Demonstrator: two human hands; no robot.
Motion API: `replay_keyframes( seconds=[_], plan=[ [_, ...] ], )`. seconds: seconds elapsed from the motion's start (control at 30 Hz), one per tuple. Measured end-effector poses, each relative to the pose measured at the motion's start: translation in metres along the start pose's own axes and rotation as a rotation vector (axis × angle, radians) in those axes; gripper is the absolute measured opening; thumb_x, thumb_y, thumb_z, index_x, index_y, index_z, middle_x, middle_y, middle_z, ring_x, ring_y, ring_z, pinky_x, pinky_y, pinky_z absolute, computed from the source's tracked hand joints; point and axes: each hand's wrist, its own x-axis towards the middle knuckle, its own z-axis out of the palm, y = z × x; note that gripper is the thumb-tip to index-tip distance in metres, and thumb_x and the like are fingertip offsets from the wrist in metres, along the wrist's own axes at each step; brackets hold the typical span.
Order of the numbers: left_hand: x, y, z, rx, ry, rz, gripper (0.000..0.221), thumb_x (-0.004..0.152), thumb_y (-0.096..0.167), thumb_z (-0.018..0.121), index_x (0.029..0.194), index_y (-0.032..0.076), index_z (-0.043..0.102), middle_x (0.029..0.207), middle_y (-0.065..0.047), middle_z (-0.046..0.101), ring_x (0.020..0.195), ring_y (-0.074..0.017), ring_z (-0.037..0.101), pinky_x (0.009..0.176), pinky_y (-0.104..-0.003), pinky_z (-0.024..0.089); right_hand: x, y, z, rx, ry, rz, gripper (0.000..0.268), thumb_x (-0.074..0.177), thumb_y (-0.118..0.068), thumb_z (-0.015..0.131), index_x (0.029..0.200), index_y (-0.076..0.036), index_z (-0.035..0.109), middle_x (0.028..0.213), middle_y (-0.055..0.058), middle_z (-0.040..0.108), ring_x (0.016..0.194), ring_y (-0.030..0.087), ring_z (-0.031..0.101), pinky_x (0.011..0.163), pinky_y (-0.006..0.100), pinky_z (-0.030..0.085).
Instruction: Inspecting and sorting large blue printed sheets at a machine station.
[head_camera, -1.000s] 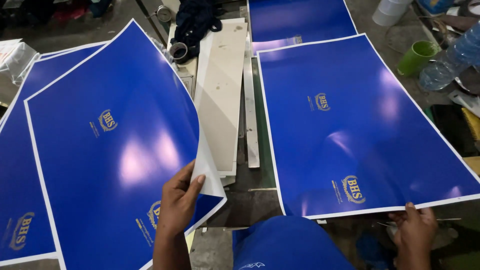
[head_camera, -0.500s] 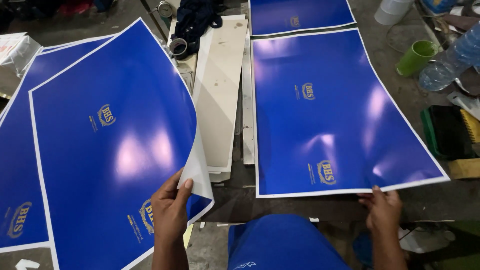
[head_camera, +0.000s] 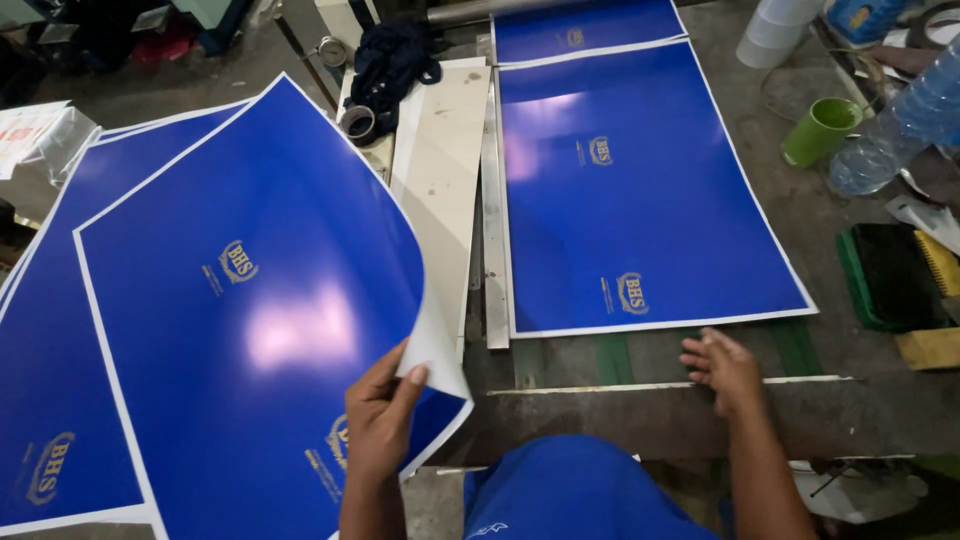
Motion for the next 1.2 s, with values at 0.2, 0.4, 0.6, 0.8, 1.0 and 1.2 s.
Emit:
replay_keyframes(
  seconds=[0.2, 0.4, 0.6, 0.8, 1.0, 1.2],
  plan=[
    [0.009, -0.009, 0.068, 0.085, -0.193, 0.001, 0.041, 0.095, 0.010, 0.069, 0.135, -0.001, 0.067, 0.110, -0.014, 0.080, 0.094, -0.0165, 0.074, 0.084, -0.029, 0.060, -0.068, -0.001, 0.069, -0.163, -0.452, -0.080, 0.047, 0.098, -0.026, 0.061, 0.142, -0.010, 0.061, 0.118, 0.016, 0.078, 0.090, 0.023, 0.074, 0.069, 0.035, 0.062],
    [0.007, -0.052, 0.137, 0.209, -0.237, 0.361, 0.032, 0.099, 0.007, 0.067, 0.128, -0.006, 0.069, 0.118, -0.023, 0.077, 0.105, -0.0261, 0.077, 0.088, -0.034, 0.060, -0.108, 0.011, 0.124, -0.169, -1.037, -0.340, 0.062, 0.086, -0.016, 0.076, 0.142, -0.012, 0.048, 0.113, 0.008, 0.073, 0.099, 0.015, 0.069, 0.086, 0.030, 0.059],
    [0.004, -0.038, 0.133, 0.290, -0.355, 0.424, 0.041, 0.096, 0.009, 0.069, 0.134, -0.006, 0.061, 0.134, -0.030, 0.066, 0.124, -0.0417, 0.067, 0.104, -0.042, 0.056, -0.044, 0.086, 0.109, 0.074, -0.825, -0.293, 0.016, 0.104, -0.013, 0.061, 0.114, -0.001, 0.065, 0.096, 0.010, 0.069, 0.085, 0.017, 0.069, 0.074, 0.032, 0.059],
    [0.013, 0.005, 0.042, 0.696, -0.237, 0.486, 0.039, 0.084, 0.009, 0.075, 0.122, 0.002, 0.070, 0.124, -0.021, 0.072, 0.111, -0.0365, 0.069, 0.096, -0.046, 0.054, -0.055, 0.043, 0.062, 0.262, -0.443, -0.026, 0.013, 0.104, -0.012, 0.061, 0.111, -0.002, 0.057, 0.091, 0.010, 0.067, 0.077, 0.023, 0.069, 0.066, 0.040, 0.063],
    [-0.004, 0.052, -0.089, 1.455, 0.219, 0.404, 0.018, 0.086, 0.013, 0.072, 0.102, 0.004, 0.072, 0.117, -0.015, 0.074, 0.111, -0.0319, 0.067, 0.092, -0.047, 0.052, -0.027, 0.067, 0.020, 0.390, -0.306, -0.211, 0.013, 0.108, -0.009, 0.060, 0.118, -0.002, 0.057, 0.096, 0.010, 0.066, 0.079, 0.021, 0.066, 0.066, 0.036, 0.059],
    [-0.035, 0.072, -0.146, 1.867, 0.290, -0.079, 0.063, 0.081, 0.058, 0.070, 0.105, 0.000, 0.070, 0.125, -0.023, 0.069, 0.117, -0.0373, 0.065, 0.092, -0.046, 0.053, -0.045, 0.015, -0.010, 0.427, -0.165, -0.359, 0.013, 0.113, -0.003, 0.056, 0.126, 0.001, 0.059, 0.099, 0.010, 0.067, 0.082, 0.019, 0.066, 0.072, 0.032, 0.058]
  ],
)
